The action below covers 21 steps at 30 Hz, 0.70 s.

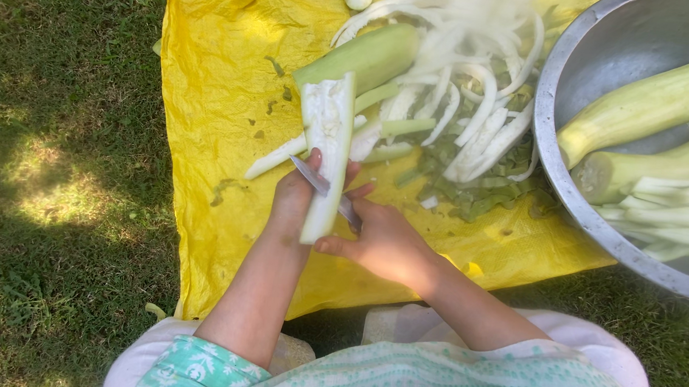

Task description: The person peels the skin from several long green gourds using a knife while sitting outdoors on a yellow plastic sheet.

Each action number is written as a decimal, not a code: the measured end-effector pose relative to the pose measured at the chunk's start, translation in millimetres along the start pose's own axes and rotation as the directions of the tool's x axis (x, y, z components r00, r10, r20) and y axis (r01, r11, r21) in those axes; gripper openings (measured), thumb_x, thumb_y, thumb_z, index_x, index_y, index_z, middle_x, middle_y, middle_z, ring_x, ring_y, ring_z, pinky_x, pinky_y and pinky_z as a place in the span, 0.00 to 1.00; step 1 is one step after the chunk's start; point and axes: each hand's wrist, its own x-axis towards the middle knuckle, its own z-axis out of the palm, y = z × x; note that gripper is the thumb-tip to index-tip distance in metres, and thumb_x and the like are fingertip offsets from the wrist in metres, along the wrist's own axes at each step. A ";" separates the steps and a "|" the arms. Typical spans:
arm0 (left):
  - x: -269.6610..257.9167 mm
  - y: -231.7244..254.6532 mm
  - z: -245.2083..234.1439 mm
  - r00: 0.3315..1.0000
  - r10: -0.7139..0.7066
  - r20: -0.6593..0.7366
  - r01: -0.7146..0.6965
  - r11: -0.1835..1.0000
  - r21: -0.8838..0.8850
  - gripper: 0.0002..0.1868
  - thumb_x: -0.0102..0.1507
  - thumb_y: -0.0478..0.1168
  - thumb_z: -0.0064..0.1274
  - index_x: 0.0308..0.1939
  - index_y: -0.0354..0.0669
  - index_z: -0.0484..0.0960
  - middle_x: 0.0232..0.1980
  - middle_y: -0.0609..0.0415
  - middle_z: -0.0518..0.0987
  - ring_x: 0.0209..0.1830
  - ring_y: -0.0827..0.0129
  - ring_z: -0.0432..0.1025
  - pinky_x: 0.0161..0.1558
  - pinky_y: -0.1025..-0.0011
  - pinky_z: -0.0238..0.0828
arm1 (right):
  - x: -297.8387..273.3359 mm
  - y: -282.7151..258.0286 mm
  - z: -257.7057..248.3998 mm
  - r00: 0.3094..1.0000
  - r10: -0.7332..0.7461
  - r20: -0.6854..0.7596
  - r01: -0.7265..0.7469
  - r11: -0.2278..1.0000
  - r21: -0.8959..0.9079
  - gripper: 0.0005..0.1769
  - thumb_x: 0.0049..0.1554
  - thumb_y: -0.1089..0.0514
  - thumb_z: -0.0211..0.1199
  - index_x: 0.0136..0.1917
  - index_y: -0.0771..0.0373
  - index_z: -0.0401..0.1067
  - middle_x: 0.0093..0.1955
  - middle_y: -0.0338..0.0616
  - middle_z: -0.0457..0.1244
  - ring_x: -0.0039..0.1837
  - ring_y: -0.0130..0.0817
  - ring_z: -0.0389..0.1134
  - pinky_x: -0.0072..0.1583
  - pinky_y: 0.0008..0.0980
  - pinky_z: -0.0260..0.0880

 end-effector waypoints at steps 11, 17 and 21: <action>22.9 -6.0 -16.5 0.958 0.281 -0.064 -0.269 0.951 0.154 0.23 0.71 0.51 0.45 0.62 0.37 0.72 0.46 0.45 0.80 0.40 0.61 0.76 0.37 0.65 0.77 | 8.8 22.4 23.1 0.985 0.162 0.051 -0.169 0.962 0.212 0.33 0.55 0.33 0.62 0.37 0.70 0.74 0.27 0.44 0.60 0.32 0.32 0.57 0.36 0.41 0.58; 31.4 -14.8 -24.6 0.946 0.319 -0.053 -0.314 0.946 0.083 0.24 0.69 0.48 0.47 0.66 0.39 0.66 0.52 0.48 0.78 0.47 0.58 0.76 0.38 0.60 0.77 | 11.9 41.0 41.5 0.990 0.103 0.097 -0.130 0.935 0.329 0.34 0.64 0.36 0.52 0.36 0.70 0.73 0.25 0.42 0.58 0.31 0.30 0.56 0.36 0.38 0.58; 44.2 -14.0 -38.3 0.969 0.234 -0.078 -0.231 0.972 0.054 0.23 0.68 0.45 0.45 0.64 0.39 0.68 0.52 0.45 0.79 0.48 0.55 0.77 0.43 0.57 0.82 | 18.9 55.2 42.5 0.971 0.181 0.159 -0.227 0.908 0.353 0.32 0.64 0.36 0.50 0.32 0.63 0.71 0.24 0.38 0.55 0.28 0.27 0.54 0.32 0.36 0.55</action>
